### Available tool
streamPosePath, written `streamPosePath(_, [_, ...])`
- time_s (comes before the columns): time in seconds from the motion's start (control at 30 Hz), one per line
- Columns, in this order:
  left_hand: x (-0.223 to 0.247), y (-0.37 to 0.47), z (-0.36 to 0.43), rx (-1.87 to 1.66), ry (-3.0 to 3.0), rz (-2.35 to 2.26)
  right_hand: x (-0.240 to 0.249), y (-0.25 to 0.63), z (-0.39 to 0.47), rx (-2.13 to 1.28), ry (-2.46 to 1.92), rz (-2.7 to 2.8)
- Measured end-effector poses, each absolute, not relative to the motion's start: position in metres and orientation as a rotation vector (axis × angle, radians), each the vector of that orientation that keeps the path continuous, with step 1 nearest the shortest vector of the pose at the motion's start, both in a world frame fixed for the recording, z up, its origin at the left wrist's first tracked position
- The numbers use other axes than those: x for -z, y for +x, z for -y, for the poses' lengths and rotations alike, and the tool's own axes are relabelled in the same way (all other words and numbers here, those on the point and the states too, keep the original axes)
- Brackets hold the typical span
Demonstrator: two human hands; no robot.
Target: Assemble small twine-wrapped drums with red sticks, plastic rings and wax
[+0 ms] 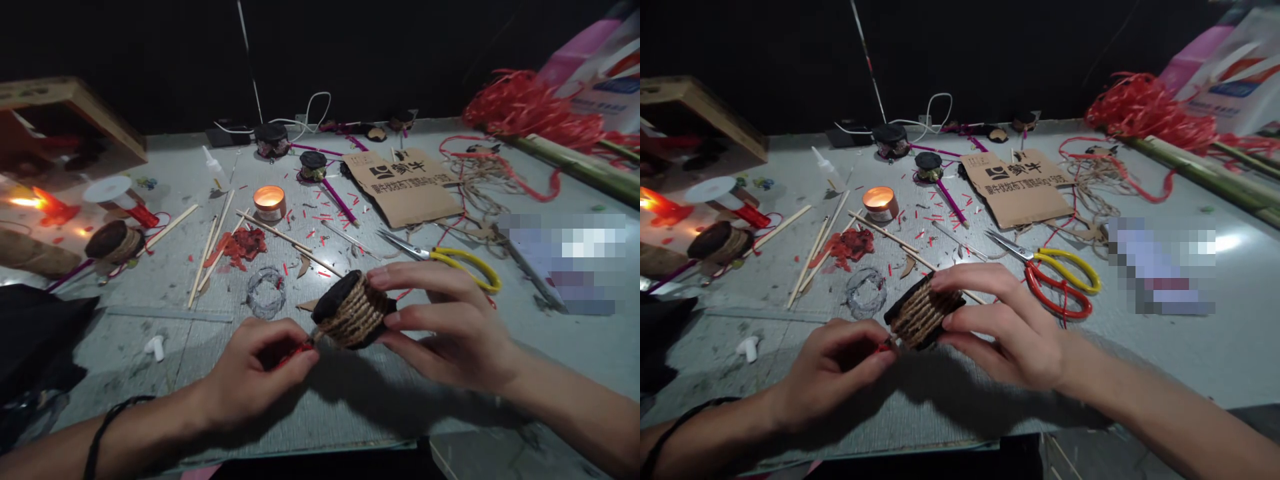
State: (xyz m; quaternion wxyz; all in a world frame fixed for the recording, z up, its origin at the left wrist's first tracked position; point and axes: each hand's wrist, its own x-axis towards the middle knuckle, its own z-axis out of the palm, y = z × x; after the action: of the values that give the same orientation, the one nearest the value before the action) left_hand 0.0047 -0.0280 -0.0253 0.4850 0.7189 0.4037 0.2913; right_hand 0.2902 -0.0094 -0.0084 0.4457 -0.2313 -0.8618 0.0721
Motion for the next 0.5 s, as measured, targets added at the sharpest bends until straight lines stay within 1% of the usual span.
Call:
streamPosePath(0.2, [0.0227, 0.0060, 0.0290, -0.717, 1.757, -0.959, 0.0049, 0.2905, 0.0082, -0.139, -0.581, 2.145])
streamPosePath(0.37, [0.0210, 0.0070, 0.0274, -0.723, 1.622, -0.971, 0.0002, 0.2903, 0.0081, -0.146, -0.564, 2.149])
streamPosePath(0.5, [0.0210, 0.0088, 0.0273, -0.723, 1.595, -0.985, -0.0008, 0.2898, 0.0103, -0.061, -0.539, 2.143])
